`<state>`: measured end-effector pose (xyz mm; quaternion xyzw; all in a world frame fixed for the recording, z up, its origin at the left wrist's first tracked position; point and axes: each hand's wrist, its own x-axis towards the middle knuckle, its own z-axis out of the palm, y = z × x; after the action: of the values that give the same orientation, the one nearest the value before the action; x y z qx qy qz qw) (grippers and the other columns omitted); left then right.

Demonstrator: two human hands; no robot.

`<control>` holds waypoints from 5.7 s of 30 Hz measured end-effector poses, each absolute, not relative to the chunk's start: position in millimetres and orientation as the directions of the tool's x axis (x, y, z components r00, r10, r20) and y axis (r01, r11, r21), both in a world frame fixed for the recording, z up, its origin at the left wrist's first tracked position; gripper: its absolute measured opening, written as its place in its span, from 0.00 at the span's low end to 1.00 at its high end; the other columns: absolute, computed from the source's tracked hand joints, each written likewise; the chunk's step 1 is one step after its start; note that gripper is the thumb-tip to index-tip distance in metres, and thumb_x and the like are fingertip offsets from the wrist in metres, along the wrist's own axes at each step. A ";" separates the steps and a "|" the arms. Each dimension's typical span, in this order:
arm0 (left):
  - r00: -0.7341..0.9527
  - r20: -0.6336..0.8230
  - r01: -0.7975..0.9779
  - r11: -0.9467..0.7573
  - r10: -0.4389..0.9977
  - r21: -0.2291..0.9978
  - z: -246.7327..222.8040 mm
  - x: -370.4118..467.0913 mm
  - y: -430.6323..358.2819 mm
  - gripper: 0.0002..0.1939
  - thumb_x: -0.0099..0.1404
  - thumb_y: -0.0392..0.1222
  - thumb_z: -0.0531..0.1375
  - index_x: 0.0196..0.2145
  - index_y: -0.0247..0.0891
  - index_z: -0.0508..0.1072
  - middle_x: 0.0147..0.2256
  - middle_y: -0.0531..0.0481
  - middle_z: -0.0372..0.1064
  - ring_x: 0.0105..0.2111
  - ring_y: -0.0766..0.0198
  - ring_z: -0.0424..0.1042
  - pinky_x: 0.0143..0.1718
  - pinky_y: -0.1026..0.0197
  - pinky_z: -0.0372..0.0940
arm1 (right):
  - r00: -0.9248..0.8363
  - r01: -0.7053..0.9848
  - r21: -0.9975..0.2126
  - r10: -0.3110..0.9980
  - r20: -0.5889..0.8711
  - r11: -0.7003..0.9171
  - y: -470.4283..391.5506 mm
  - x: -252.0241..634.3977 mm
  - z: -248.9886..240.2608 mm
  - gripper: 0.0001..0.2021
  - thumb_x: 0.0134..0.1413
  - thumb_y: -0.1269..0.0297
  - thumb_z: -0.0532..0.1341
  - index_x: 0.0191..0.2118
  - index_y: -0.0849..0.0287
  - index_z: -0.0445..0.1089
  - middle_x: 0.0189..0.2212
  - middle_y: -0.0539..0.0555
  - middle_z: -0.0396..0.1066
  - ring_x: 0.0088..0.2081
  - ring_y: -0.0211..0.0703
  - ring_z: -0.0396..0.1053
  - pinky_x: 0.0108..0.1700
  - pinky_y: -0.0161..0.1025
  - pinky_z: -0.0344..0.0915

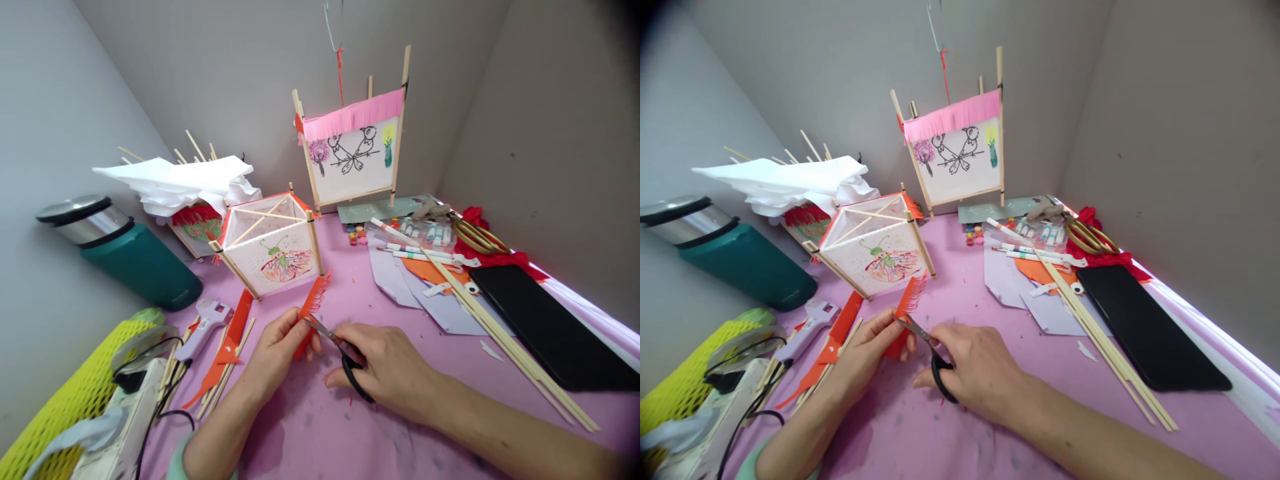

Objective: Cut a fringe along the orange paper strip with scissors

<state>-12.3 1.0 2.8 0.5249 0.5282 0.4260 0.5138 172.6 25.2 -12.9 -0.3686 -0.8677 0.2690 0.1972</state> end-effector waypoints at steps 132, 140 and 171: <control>0.269 -0.298 0.007 0.308 0.916 0.952 2.1 -9.7 -10.8 0.14 0.63 0.47 0.54 0.26 0.34 0.68 0.16 0.54 0.65 0.14 0.72 0.59 0.18 0.69 0.53 | -0.661 0.401 -0.810 0.747 0.069 0.429 5.7 174.2 -11.2 0.17 0.46 0.48 0.64 0.32 0.56 0.66 0.22 0.43 0.60 0.23 0.32 0.55 0.26 0.30 0.48; 0.296 -0.279 0.011 0.289 0.914 0.957 2.4 -10.2 -10.1 0.13 0.64 0.46 0.54 0.27 0.34 0.66 0.19 0.52 0.68 0.16 0.71 0.61 0.21 0.67 0.55 | -0.638 0.417 -0.786 0.763 0.106 0.458 8.1 175.1 -13.7 0.18 0.44 0.49 0.66 0.28 0.57 0.62 0.20 0.41 0.57 0.22 0.31 0.53 0.25 0.29 0.46; 0.164 -0.134 0.046 0.128 0.977 0.991 -0.8 -10.2 -7.5 0.11 0.66 0.46 0.53 0.31 0.36 0.66 0.23 0.53 0.70 0.20 0.70 0.63 0.25 0.67 0.57 | -0.597 0.524 -0.692 0.794 0.118 0.497 7.1 174.3 -10.5 0.17 0.45 0.50 0.66 0.31 0.56 0.63 0.24 0.43 0.63 0.24 0.33 0.56 0.27 0.31 0.47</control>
<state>-10.2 -7.5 -0.8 0.5148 0.4970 0.4134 0.5632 174.3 7.1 -10.5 -0.3934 -0.8376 0.3111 0.2167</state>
